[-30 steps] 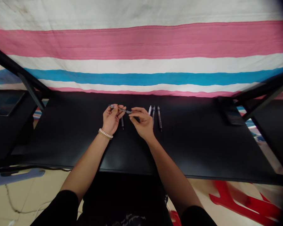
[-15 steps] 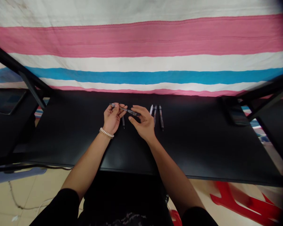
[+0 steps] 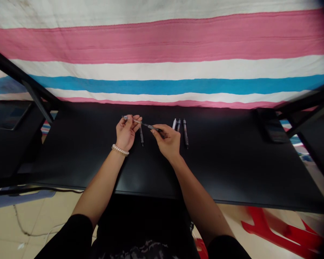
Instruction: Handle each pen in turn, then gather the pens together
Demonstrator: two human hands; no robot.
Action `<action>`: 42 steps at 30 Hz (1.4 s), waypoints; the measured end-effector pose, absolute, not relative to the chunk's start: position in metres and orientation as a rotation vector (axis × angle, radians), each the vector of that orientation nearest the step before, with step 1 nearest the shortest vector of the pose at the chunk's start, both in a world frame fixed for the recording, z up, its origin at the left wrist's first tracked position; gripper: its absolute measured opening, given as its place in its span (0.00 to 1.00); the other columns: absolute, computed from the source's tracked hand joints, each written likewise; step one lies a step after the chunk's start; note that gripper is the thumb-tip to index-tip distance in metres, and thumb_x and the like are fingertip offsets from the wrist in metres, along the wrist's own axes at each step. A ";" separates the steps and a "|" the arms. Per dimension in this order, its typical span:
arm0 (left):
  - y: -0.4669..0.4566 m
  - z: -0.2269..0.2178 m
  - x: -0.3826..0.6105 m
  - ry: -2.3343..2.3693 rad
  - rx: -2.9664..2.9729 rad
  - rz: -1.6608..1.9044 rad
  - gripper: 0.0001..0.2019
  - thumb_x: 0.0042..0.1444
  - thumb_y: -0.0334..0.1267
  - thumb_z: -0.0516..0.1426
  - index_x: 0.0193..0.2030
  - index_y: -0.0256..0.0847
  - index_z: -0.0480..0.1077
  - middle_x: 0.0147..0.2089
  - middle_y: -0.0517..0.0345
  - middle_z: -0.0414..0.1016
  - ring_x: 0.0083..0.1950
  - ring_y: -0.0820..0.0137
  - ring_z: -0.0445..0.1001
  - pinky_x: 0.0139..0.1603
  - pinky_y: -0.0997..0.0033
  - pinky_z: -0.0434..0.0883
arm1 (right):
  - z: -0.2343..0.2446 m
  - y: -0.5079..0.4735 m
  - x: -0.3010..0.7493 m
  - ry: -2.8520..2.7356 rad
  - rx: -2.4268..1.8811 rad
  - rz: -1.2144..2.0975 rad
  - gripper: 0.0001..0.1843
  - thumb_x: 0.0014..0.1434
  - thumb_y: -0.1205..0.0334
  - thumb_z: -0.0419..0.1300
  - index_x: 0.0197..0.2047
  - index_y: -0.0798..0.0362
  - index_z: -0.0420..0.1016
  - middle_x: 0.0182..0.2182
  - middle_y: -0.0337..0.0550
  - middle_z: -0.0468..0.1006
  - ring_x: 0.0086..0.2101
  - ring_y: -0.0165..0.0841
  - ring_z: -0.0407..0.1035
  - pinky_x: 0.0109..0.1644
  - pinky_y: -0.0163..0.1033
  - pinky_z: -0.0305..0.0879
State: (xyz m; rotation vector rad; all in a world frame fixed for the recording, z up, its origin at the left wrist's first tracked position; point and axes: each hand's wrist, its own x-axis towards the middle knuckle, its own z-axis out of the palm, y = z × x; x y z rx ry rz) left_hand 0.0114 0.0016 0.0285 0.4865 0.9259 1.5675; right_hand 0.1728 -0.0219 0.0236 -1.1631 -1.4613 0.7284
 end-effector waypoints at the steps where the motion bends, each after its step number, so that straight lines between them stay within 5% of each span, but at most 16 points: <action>1: 0.000 0.029 0.014 0.916 0.505 1.530 0.11 0.57 0.42 0.67 0.39 0.41 0.71 0.41 0.55 0.83 0.45 0.67 0.83 0.53 0.64 0.77 | 0.023 -0.022 0.172 -1.466 -1.162 0.723 0.06 0.61 0.60 0.65 0.41 0.48 0.83 0.39 0.43 0.85 0.38 0.36 0.80 0.45 0.44 0.80; 6: -0.004 0.030 0.021 0.878 0.542 1.470 0.12 0.57 0.42 0.67 0.39 0.41 0.70 0.41 0.55 0.83 0.45 0.67 0.83 0.53 0.64 0.76 | 0.015 -0.023 0.168 -1.423 -1.204 0.823 0.11 0.63 0.54 0.64 0.42 0.50 0.83 0.35 0.44 0.85 0.34 0.36 0.81 0.41 0.44 0.81; 10: -0.003 0.031 0.018 0.868 0.538 1.496 0.12 0.57 0.42 0.67 0.39 0.41 0.70 0.42 0.56 0.83 0.44 0.68 0.83 0.51 0.66 0.76 | 0.015 -0.022 0.169 -1.447 -1.185 0.931 0.19 0.62 0.50 0.63 0.53 0.50 0.79 0.38 0.45 0.84 0.34 0.35 0.80 0.39 0.43 0.81; 13: -0.002 0.030 0.017 0.876 0.523 1.522 0.12 0.57 0.42 0.67 0.39 0.41 0.70 0.41 0.56 0.83 0.44 0.68 0.83 0.50 0.66 0.76 | 0.020 -0.020 0.172 -1.582 -1.129 0.761 0.12 0.62 0.56 0.64 0.48 0.48 0.81 0.43 0.45 0.83 0.41 0.36 0.79 0.48 0.45 0.79; 23: -0.002 0.030 0.018 0.885 0.533 1.519 0.11 0.58 0.43 0.67 0.38 0.42 0.69 0.40 0.57 0.82 0.44 0.68 0.83 0.51 0.65 0.76 | 0.017 -0.019 0.174 -1.491 -1.209 0.925 0.13 0.63 0.52 0.62 0.44 0.51 0.80 0.33 0.44 0.82 0.31 0.34 0.78 0.36 0.41 0.78; 28: -0.002 0.030 0.017 0.860 0.537 1.523 0.12 0.57 0.42 0.67 0.39 0.42 0.70 0.40 0.58 0.82 0.43 0.68 0.83 0.48 0.67 0.76 | 0.019 -0.019 0.175 -1.500 -1.163 0.911 0.11 0.60 0.55 0.65 0.44 0.50 0.79 0.36 0.43 0.82 0.35 0.34 0.79 0.42 0.41 0.78; 42: -0.003 0.030 0.019 0.867 0.525 1.523 0.13 0.56 0.43 0.68 0.38 0.42 0.70 0.39 0.58 0.82 0.42 0.68 0.83 0.49 0.66 0.76 | 0.021 -0.022 0.174 -1.477 -1.180 0.967 0.15 0.62 0.50 0.64 0.46 0.50 0.80 0.33 0.42 0.82 0.29 0.32 0.78 0.35 0.39 0.77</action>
